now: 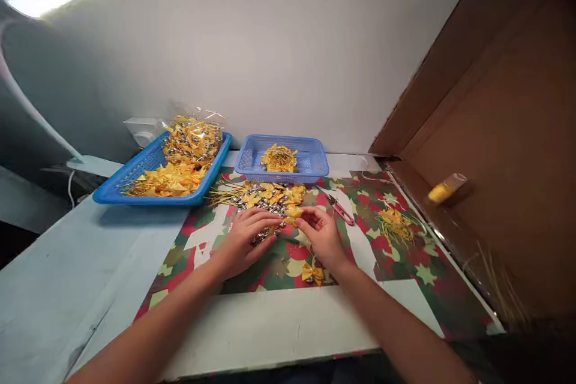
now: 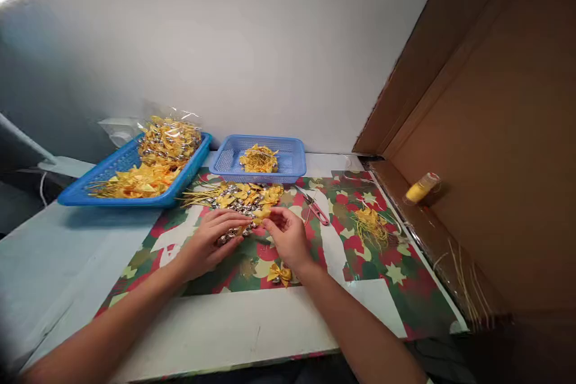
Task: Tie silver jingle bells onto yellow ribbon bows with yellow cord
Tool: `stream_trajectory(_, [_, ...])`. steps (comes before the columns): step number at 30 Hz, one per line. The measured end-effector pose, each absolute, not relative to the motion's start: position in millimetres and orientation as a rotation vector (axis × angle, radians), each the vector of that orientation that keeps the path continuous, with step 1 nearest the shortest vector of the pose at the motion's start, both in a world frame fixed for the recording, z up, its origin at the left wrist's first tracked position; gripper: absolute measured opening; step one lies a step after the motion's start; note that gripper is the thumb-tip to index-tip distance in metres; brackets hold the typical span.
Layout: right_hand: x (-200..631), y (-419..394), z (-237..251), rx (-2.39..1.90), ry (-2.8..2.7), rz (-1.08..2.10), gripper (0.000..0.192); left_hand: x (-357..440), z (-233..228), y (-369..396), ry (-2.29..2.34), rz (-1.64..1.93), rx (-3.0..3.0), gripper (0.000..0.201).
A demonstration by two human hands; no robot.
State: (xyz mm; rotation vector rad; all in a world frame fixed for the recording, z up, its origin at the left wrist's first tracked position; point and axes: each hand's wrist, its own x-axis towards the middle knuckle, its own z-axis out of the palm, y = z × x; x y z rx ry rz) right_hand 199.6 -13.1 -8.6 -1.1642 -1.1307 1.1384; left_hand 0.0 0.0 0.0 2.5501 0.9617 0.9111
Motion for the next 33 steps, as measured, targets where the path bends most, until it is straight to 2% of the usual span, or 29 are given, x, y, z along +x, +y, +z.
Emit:
stream_trajectory(5, [198.7,-22.1,-1.7,-1.07,-1.433,1.189,0.026,0.6,6.9,-6.4,1.005,1.039,2.354,0.025])
stream_trajectory(11, [197.7,-28.9,0.4,-0.969,-1.574,1.262,0.02,5.3,6.2,-15.1,0.911,0.918,2.043,0.016])
stream_trajectory(14, [198.2,-28.4,1.2,-0.978,-1.574,1.244,0.016,5.7,8.5,-15.9,0.911,0.91,2.059,0.008])
stream_trajectory(18, [198.7,-27.6,5.8,-0.998,-1.652,1.145,0.006,2.9,11.6,-14.7,0.936,0.88,2.179,0.011])
stream_trajectory(29, [202.2,-29.4,8.6,-1.005,-1.785,1.073,0.005,-0.8,15.4,-13.1,0.926,0.715,2.354,0.015])
stream_trajectory(33, [207.3,-28.1,7.3,-0.972,-1.983,0.917,0.01,-2.1,16.6,-12.8,0.905,0.654,2.42,0.016])
